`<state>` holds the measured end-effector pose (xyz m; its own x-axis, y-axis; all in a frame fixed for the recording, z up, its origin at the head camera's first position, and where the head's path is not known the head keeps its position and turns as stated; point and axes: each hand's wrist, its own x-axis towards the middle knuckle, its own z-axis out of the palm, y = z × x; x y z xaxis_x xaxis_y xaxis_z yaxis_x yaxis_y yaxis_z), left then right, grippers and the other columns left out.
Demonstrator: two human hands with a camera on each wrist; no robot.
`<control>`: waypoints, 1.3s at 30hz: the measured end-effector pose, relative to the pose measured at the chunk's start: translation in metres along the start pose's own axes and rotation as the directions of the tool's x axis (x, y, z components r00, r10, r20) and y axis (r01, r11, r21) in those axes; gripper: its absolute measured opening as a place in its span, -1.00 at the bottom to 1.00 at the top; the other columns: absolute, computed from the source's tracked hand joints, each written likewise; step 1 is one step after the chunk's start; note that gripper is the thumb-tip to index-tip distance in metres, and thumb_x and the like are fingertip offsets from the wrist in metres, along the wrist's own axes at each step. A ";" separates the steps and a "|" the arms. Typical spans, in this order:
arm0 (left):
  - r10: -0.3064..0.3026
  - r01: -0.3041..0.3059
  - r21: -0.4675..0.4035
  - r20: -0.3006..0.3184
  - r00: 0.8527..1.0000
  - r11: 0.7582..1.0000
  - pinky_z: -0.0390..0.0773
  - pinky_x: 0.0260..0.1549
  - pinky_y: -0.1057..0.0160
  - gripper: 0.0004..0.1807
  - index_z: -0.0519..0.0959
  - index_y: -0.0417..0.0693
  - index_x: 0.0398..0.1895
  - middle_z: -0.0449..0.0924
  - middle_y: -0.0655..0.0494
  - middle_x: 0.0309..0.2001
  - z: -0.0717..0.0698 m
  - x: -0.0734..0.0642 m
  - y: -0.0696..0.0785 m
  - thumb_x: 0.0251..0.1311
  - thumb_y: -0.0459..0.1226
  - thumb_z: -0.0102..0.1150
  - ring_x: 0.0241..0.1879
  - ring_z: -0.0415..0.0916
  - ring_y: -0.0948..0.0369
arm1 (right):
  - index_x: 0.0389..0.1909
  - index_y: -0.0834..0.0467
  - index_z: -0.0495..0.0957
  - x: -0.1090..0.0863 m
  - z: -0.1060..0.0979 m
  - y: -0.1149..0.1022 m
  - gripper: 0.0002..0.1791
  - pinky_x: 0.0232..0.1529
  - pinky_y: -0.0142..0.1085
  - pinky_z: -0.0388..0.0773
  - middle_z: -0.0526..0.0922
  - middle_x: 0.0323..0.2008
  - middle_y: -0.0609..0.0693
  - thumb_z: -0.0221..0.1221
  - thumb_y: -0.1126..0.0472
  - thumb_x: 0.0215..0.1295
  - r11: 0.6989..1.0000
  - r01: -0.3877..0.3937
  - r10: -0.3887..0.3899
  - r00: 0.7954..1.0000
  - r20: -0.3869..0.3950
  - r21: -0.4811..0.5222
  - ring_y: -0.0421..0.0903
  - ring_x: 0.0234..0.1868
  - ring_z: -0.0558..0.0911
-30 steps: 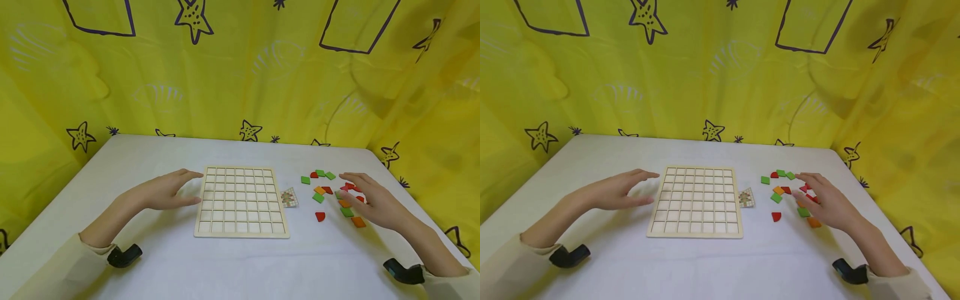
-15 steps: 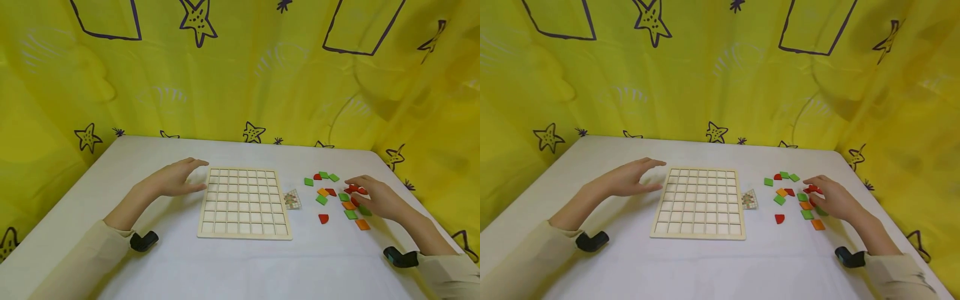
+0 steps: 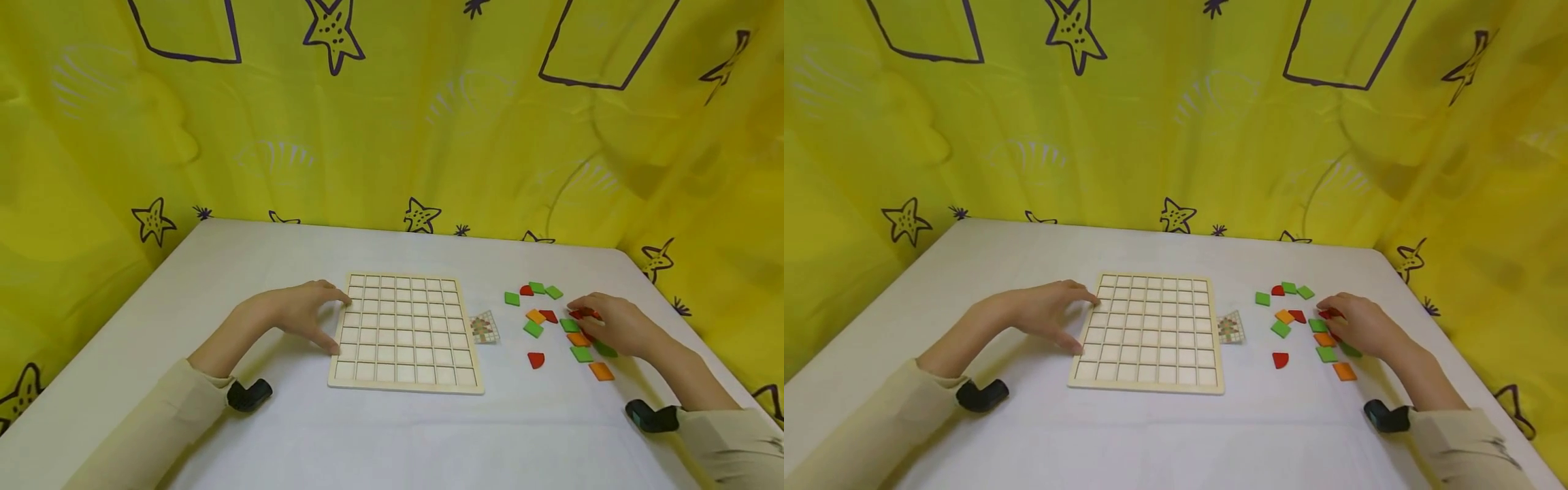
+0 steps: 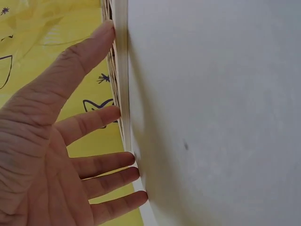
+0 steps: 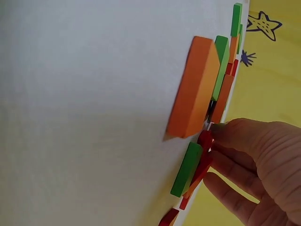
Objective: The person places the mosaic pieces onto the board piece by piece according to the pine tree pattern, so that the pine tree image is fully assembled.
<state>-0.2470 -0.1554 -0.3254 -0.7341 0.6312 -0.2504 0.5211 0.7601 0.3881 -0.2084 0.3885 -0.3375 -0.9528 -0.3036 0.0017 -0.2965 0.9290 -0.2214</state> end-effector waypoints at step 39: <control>-0.015 0.015 -0.015 -0.007 1.000 1.000 0.29 0.34 -0.19 -0.03 0.41 0.02 0.42 0.28 -0.12 0.45 0.001 -0.003 0.000 -0.05 0.18 0.56 0.45 0.22 -0.09 | -0.09 0.37 0.60 0.008 -0.005 -0.005 -0.69 -0.11 -0.03 0.61 0.66 -0.25 0.06 0.40 0.37 0.16 0.994 -0.081 0.079 0.996 0.028 0.072 0.00 -0.24 0.55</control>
<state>-0.2444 -0.1572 -0.3255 -0.7451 0.6183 -0.2501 0.5032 0.7672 0.3978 -0.2143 0.3824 -0.3318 -0.9711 -0.2346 -0.0430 -0.2125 0.9329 -0.2908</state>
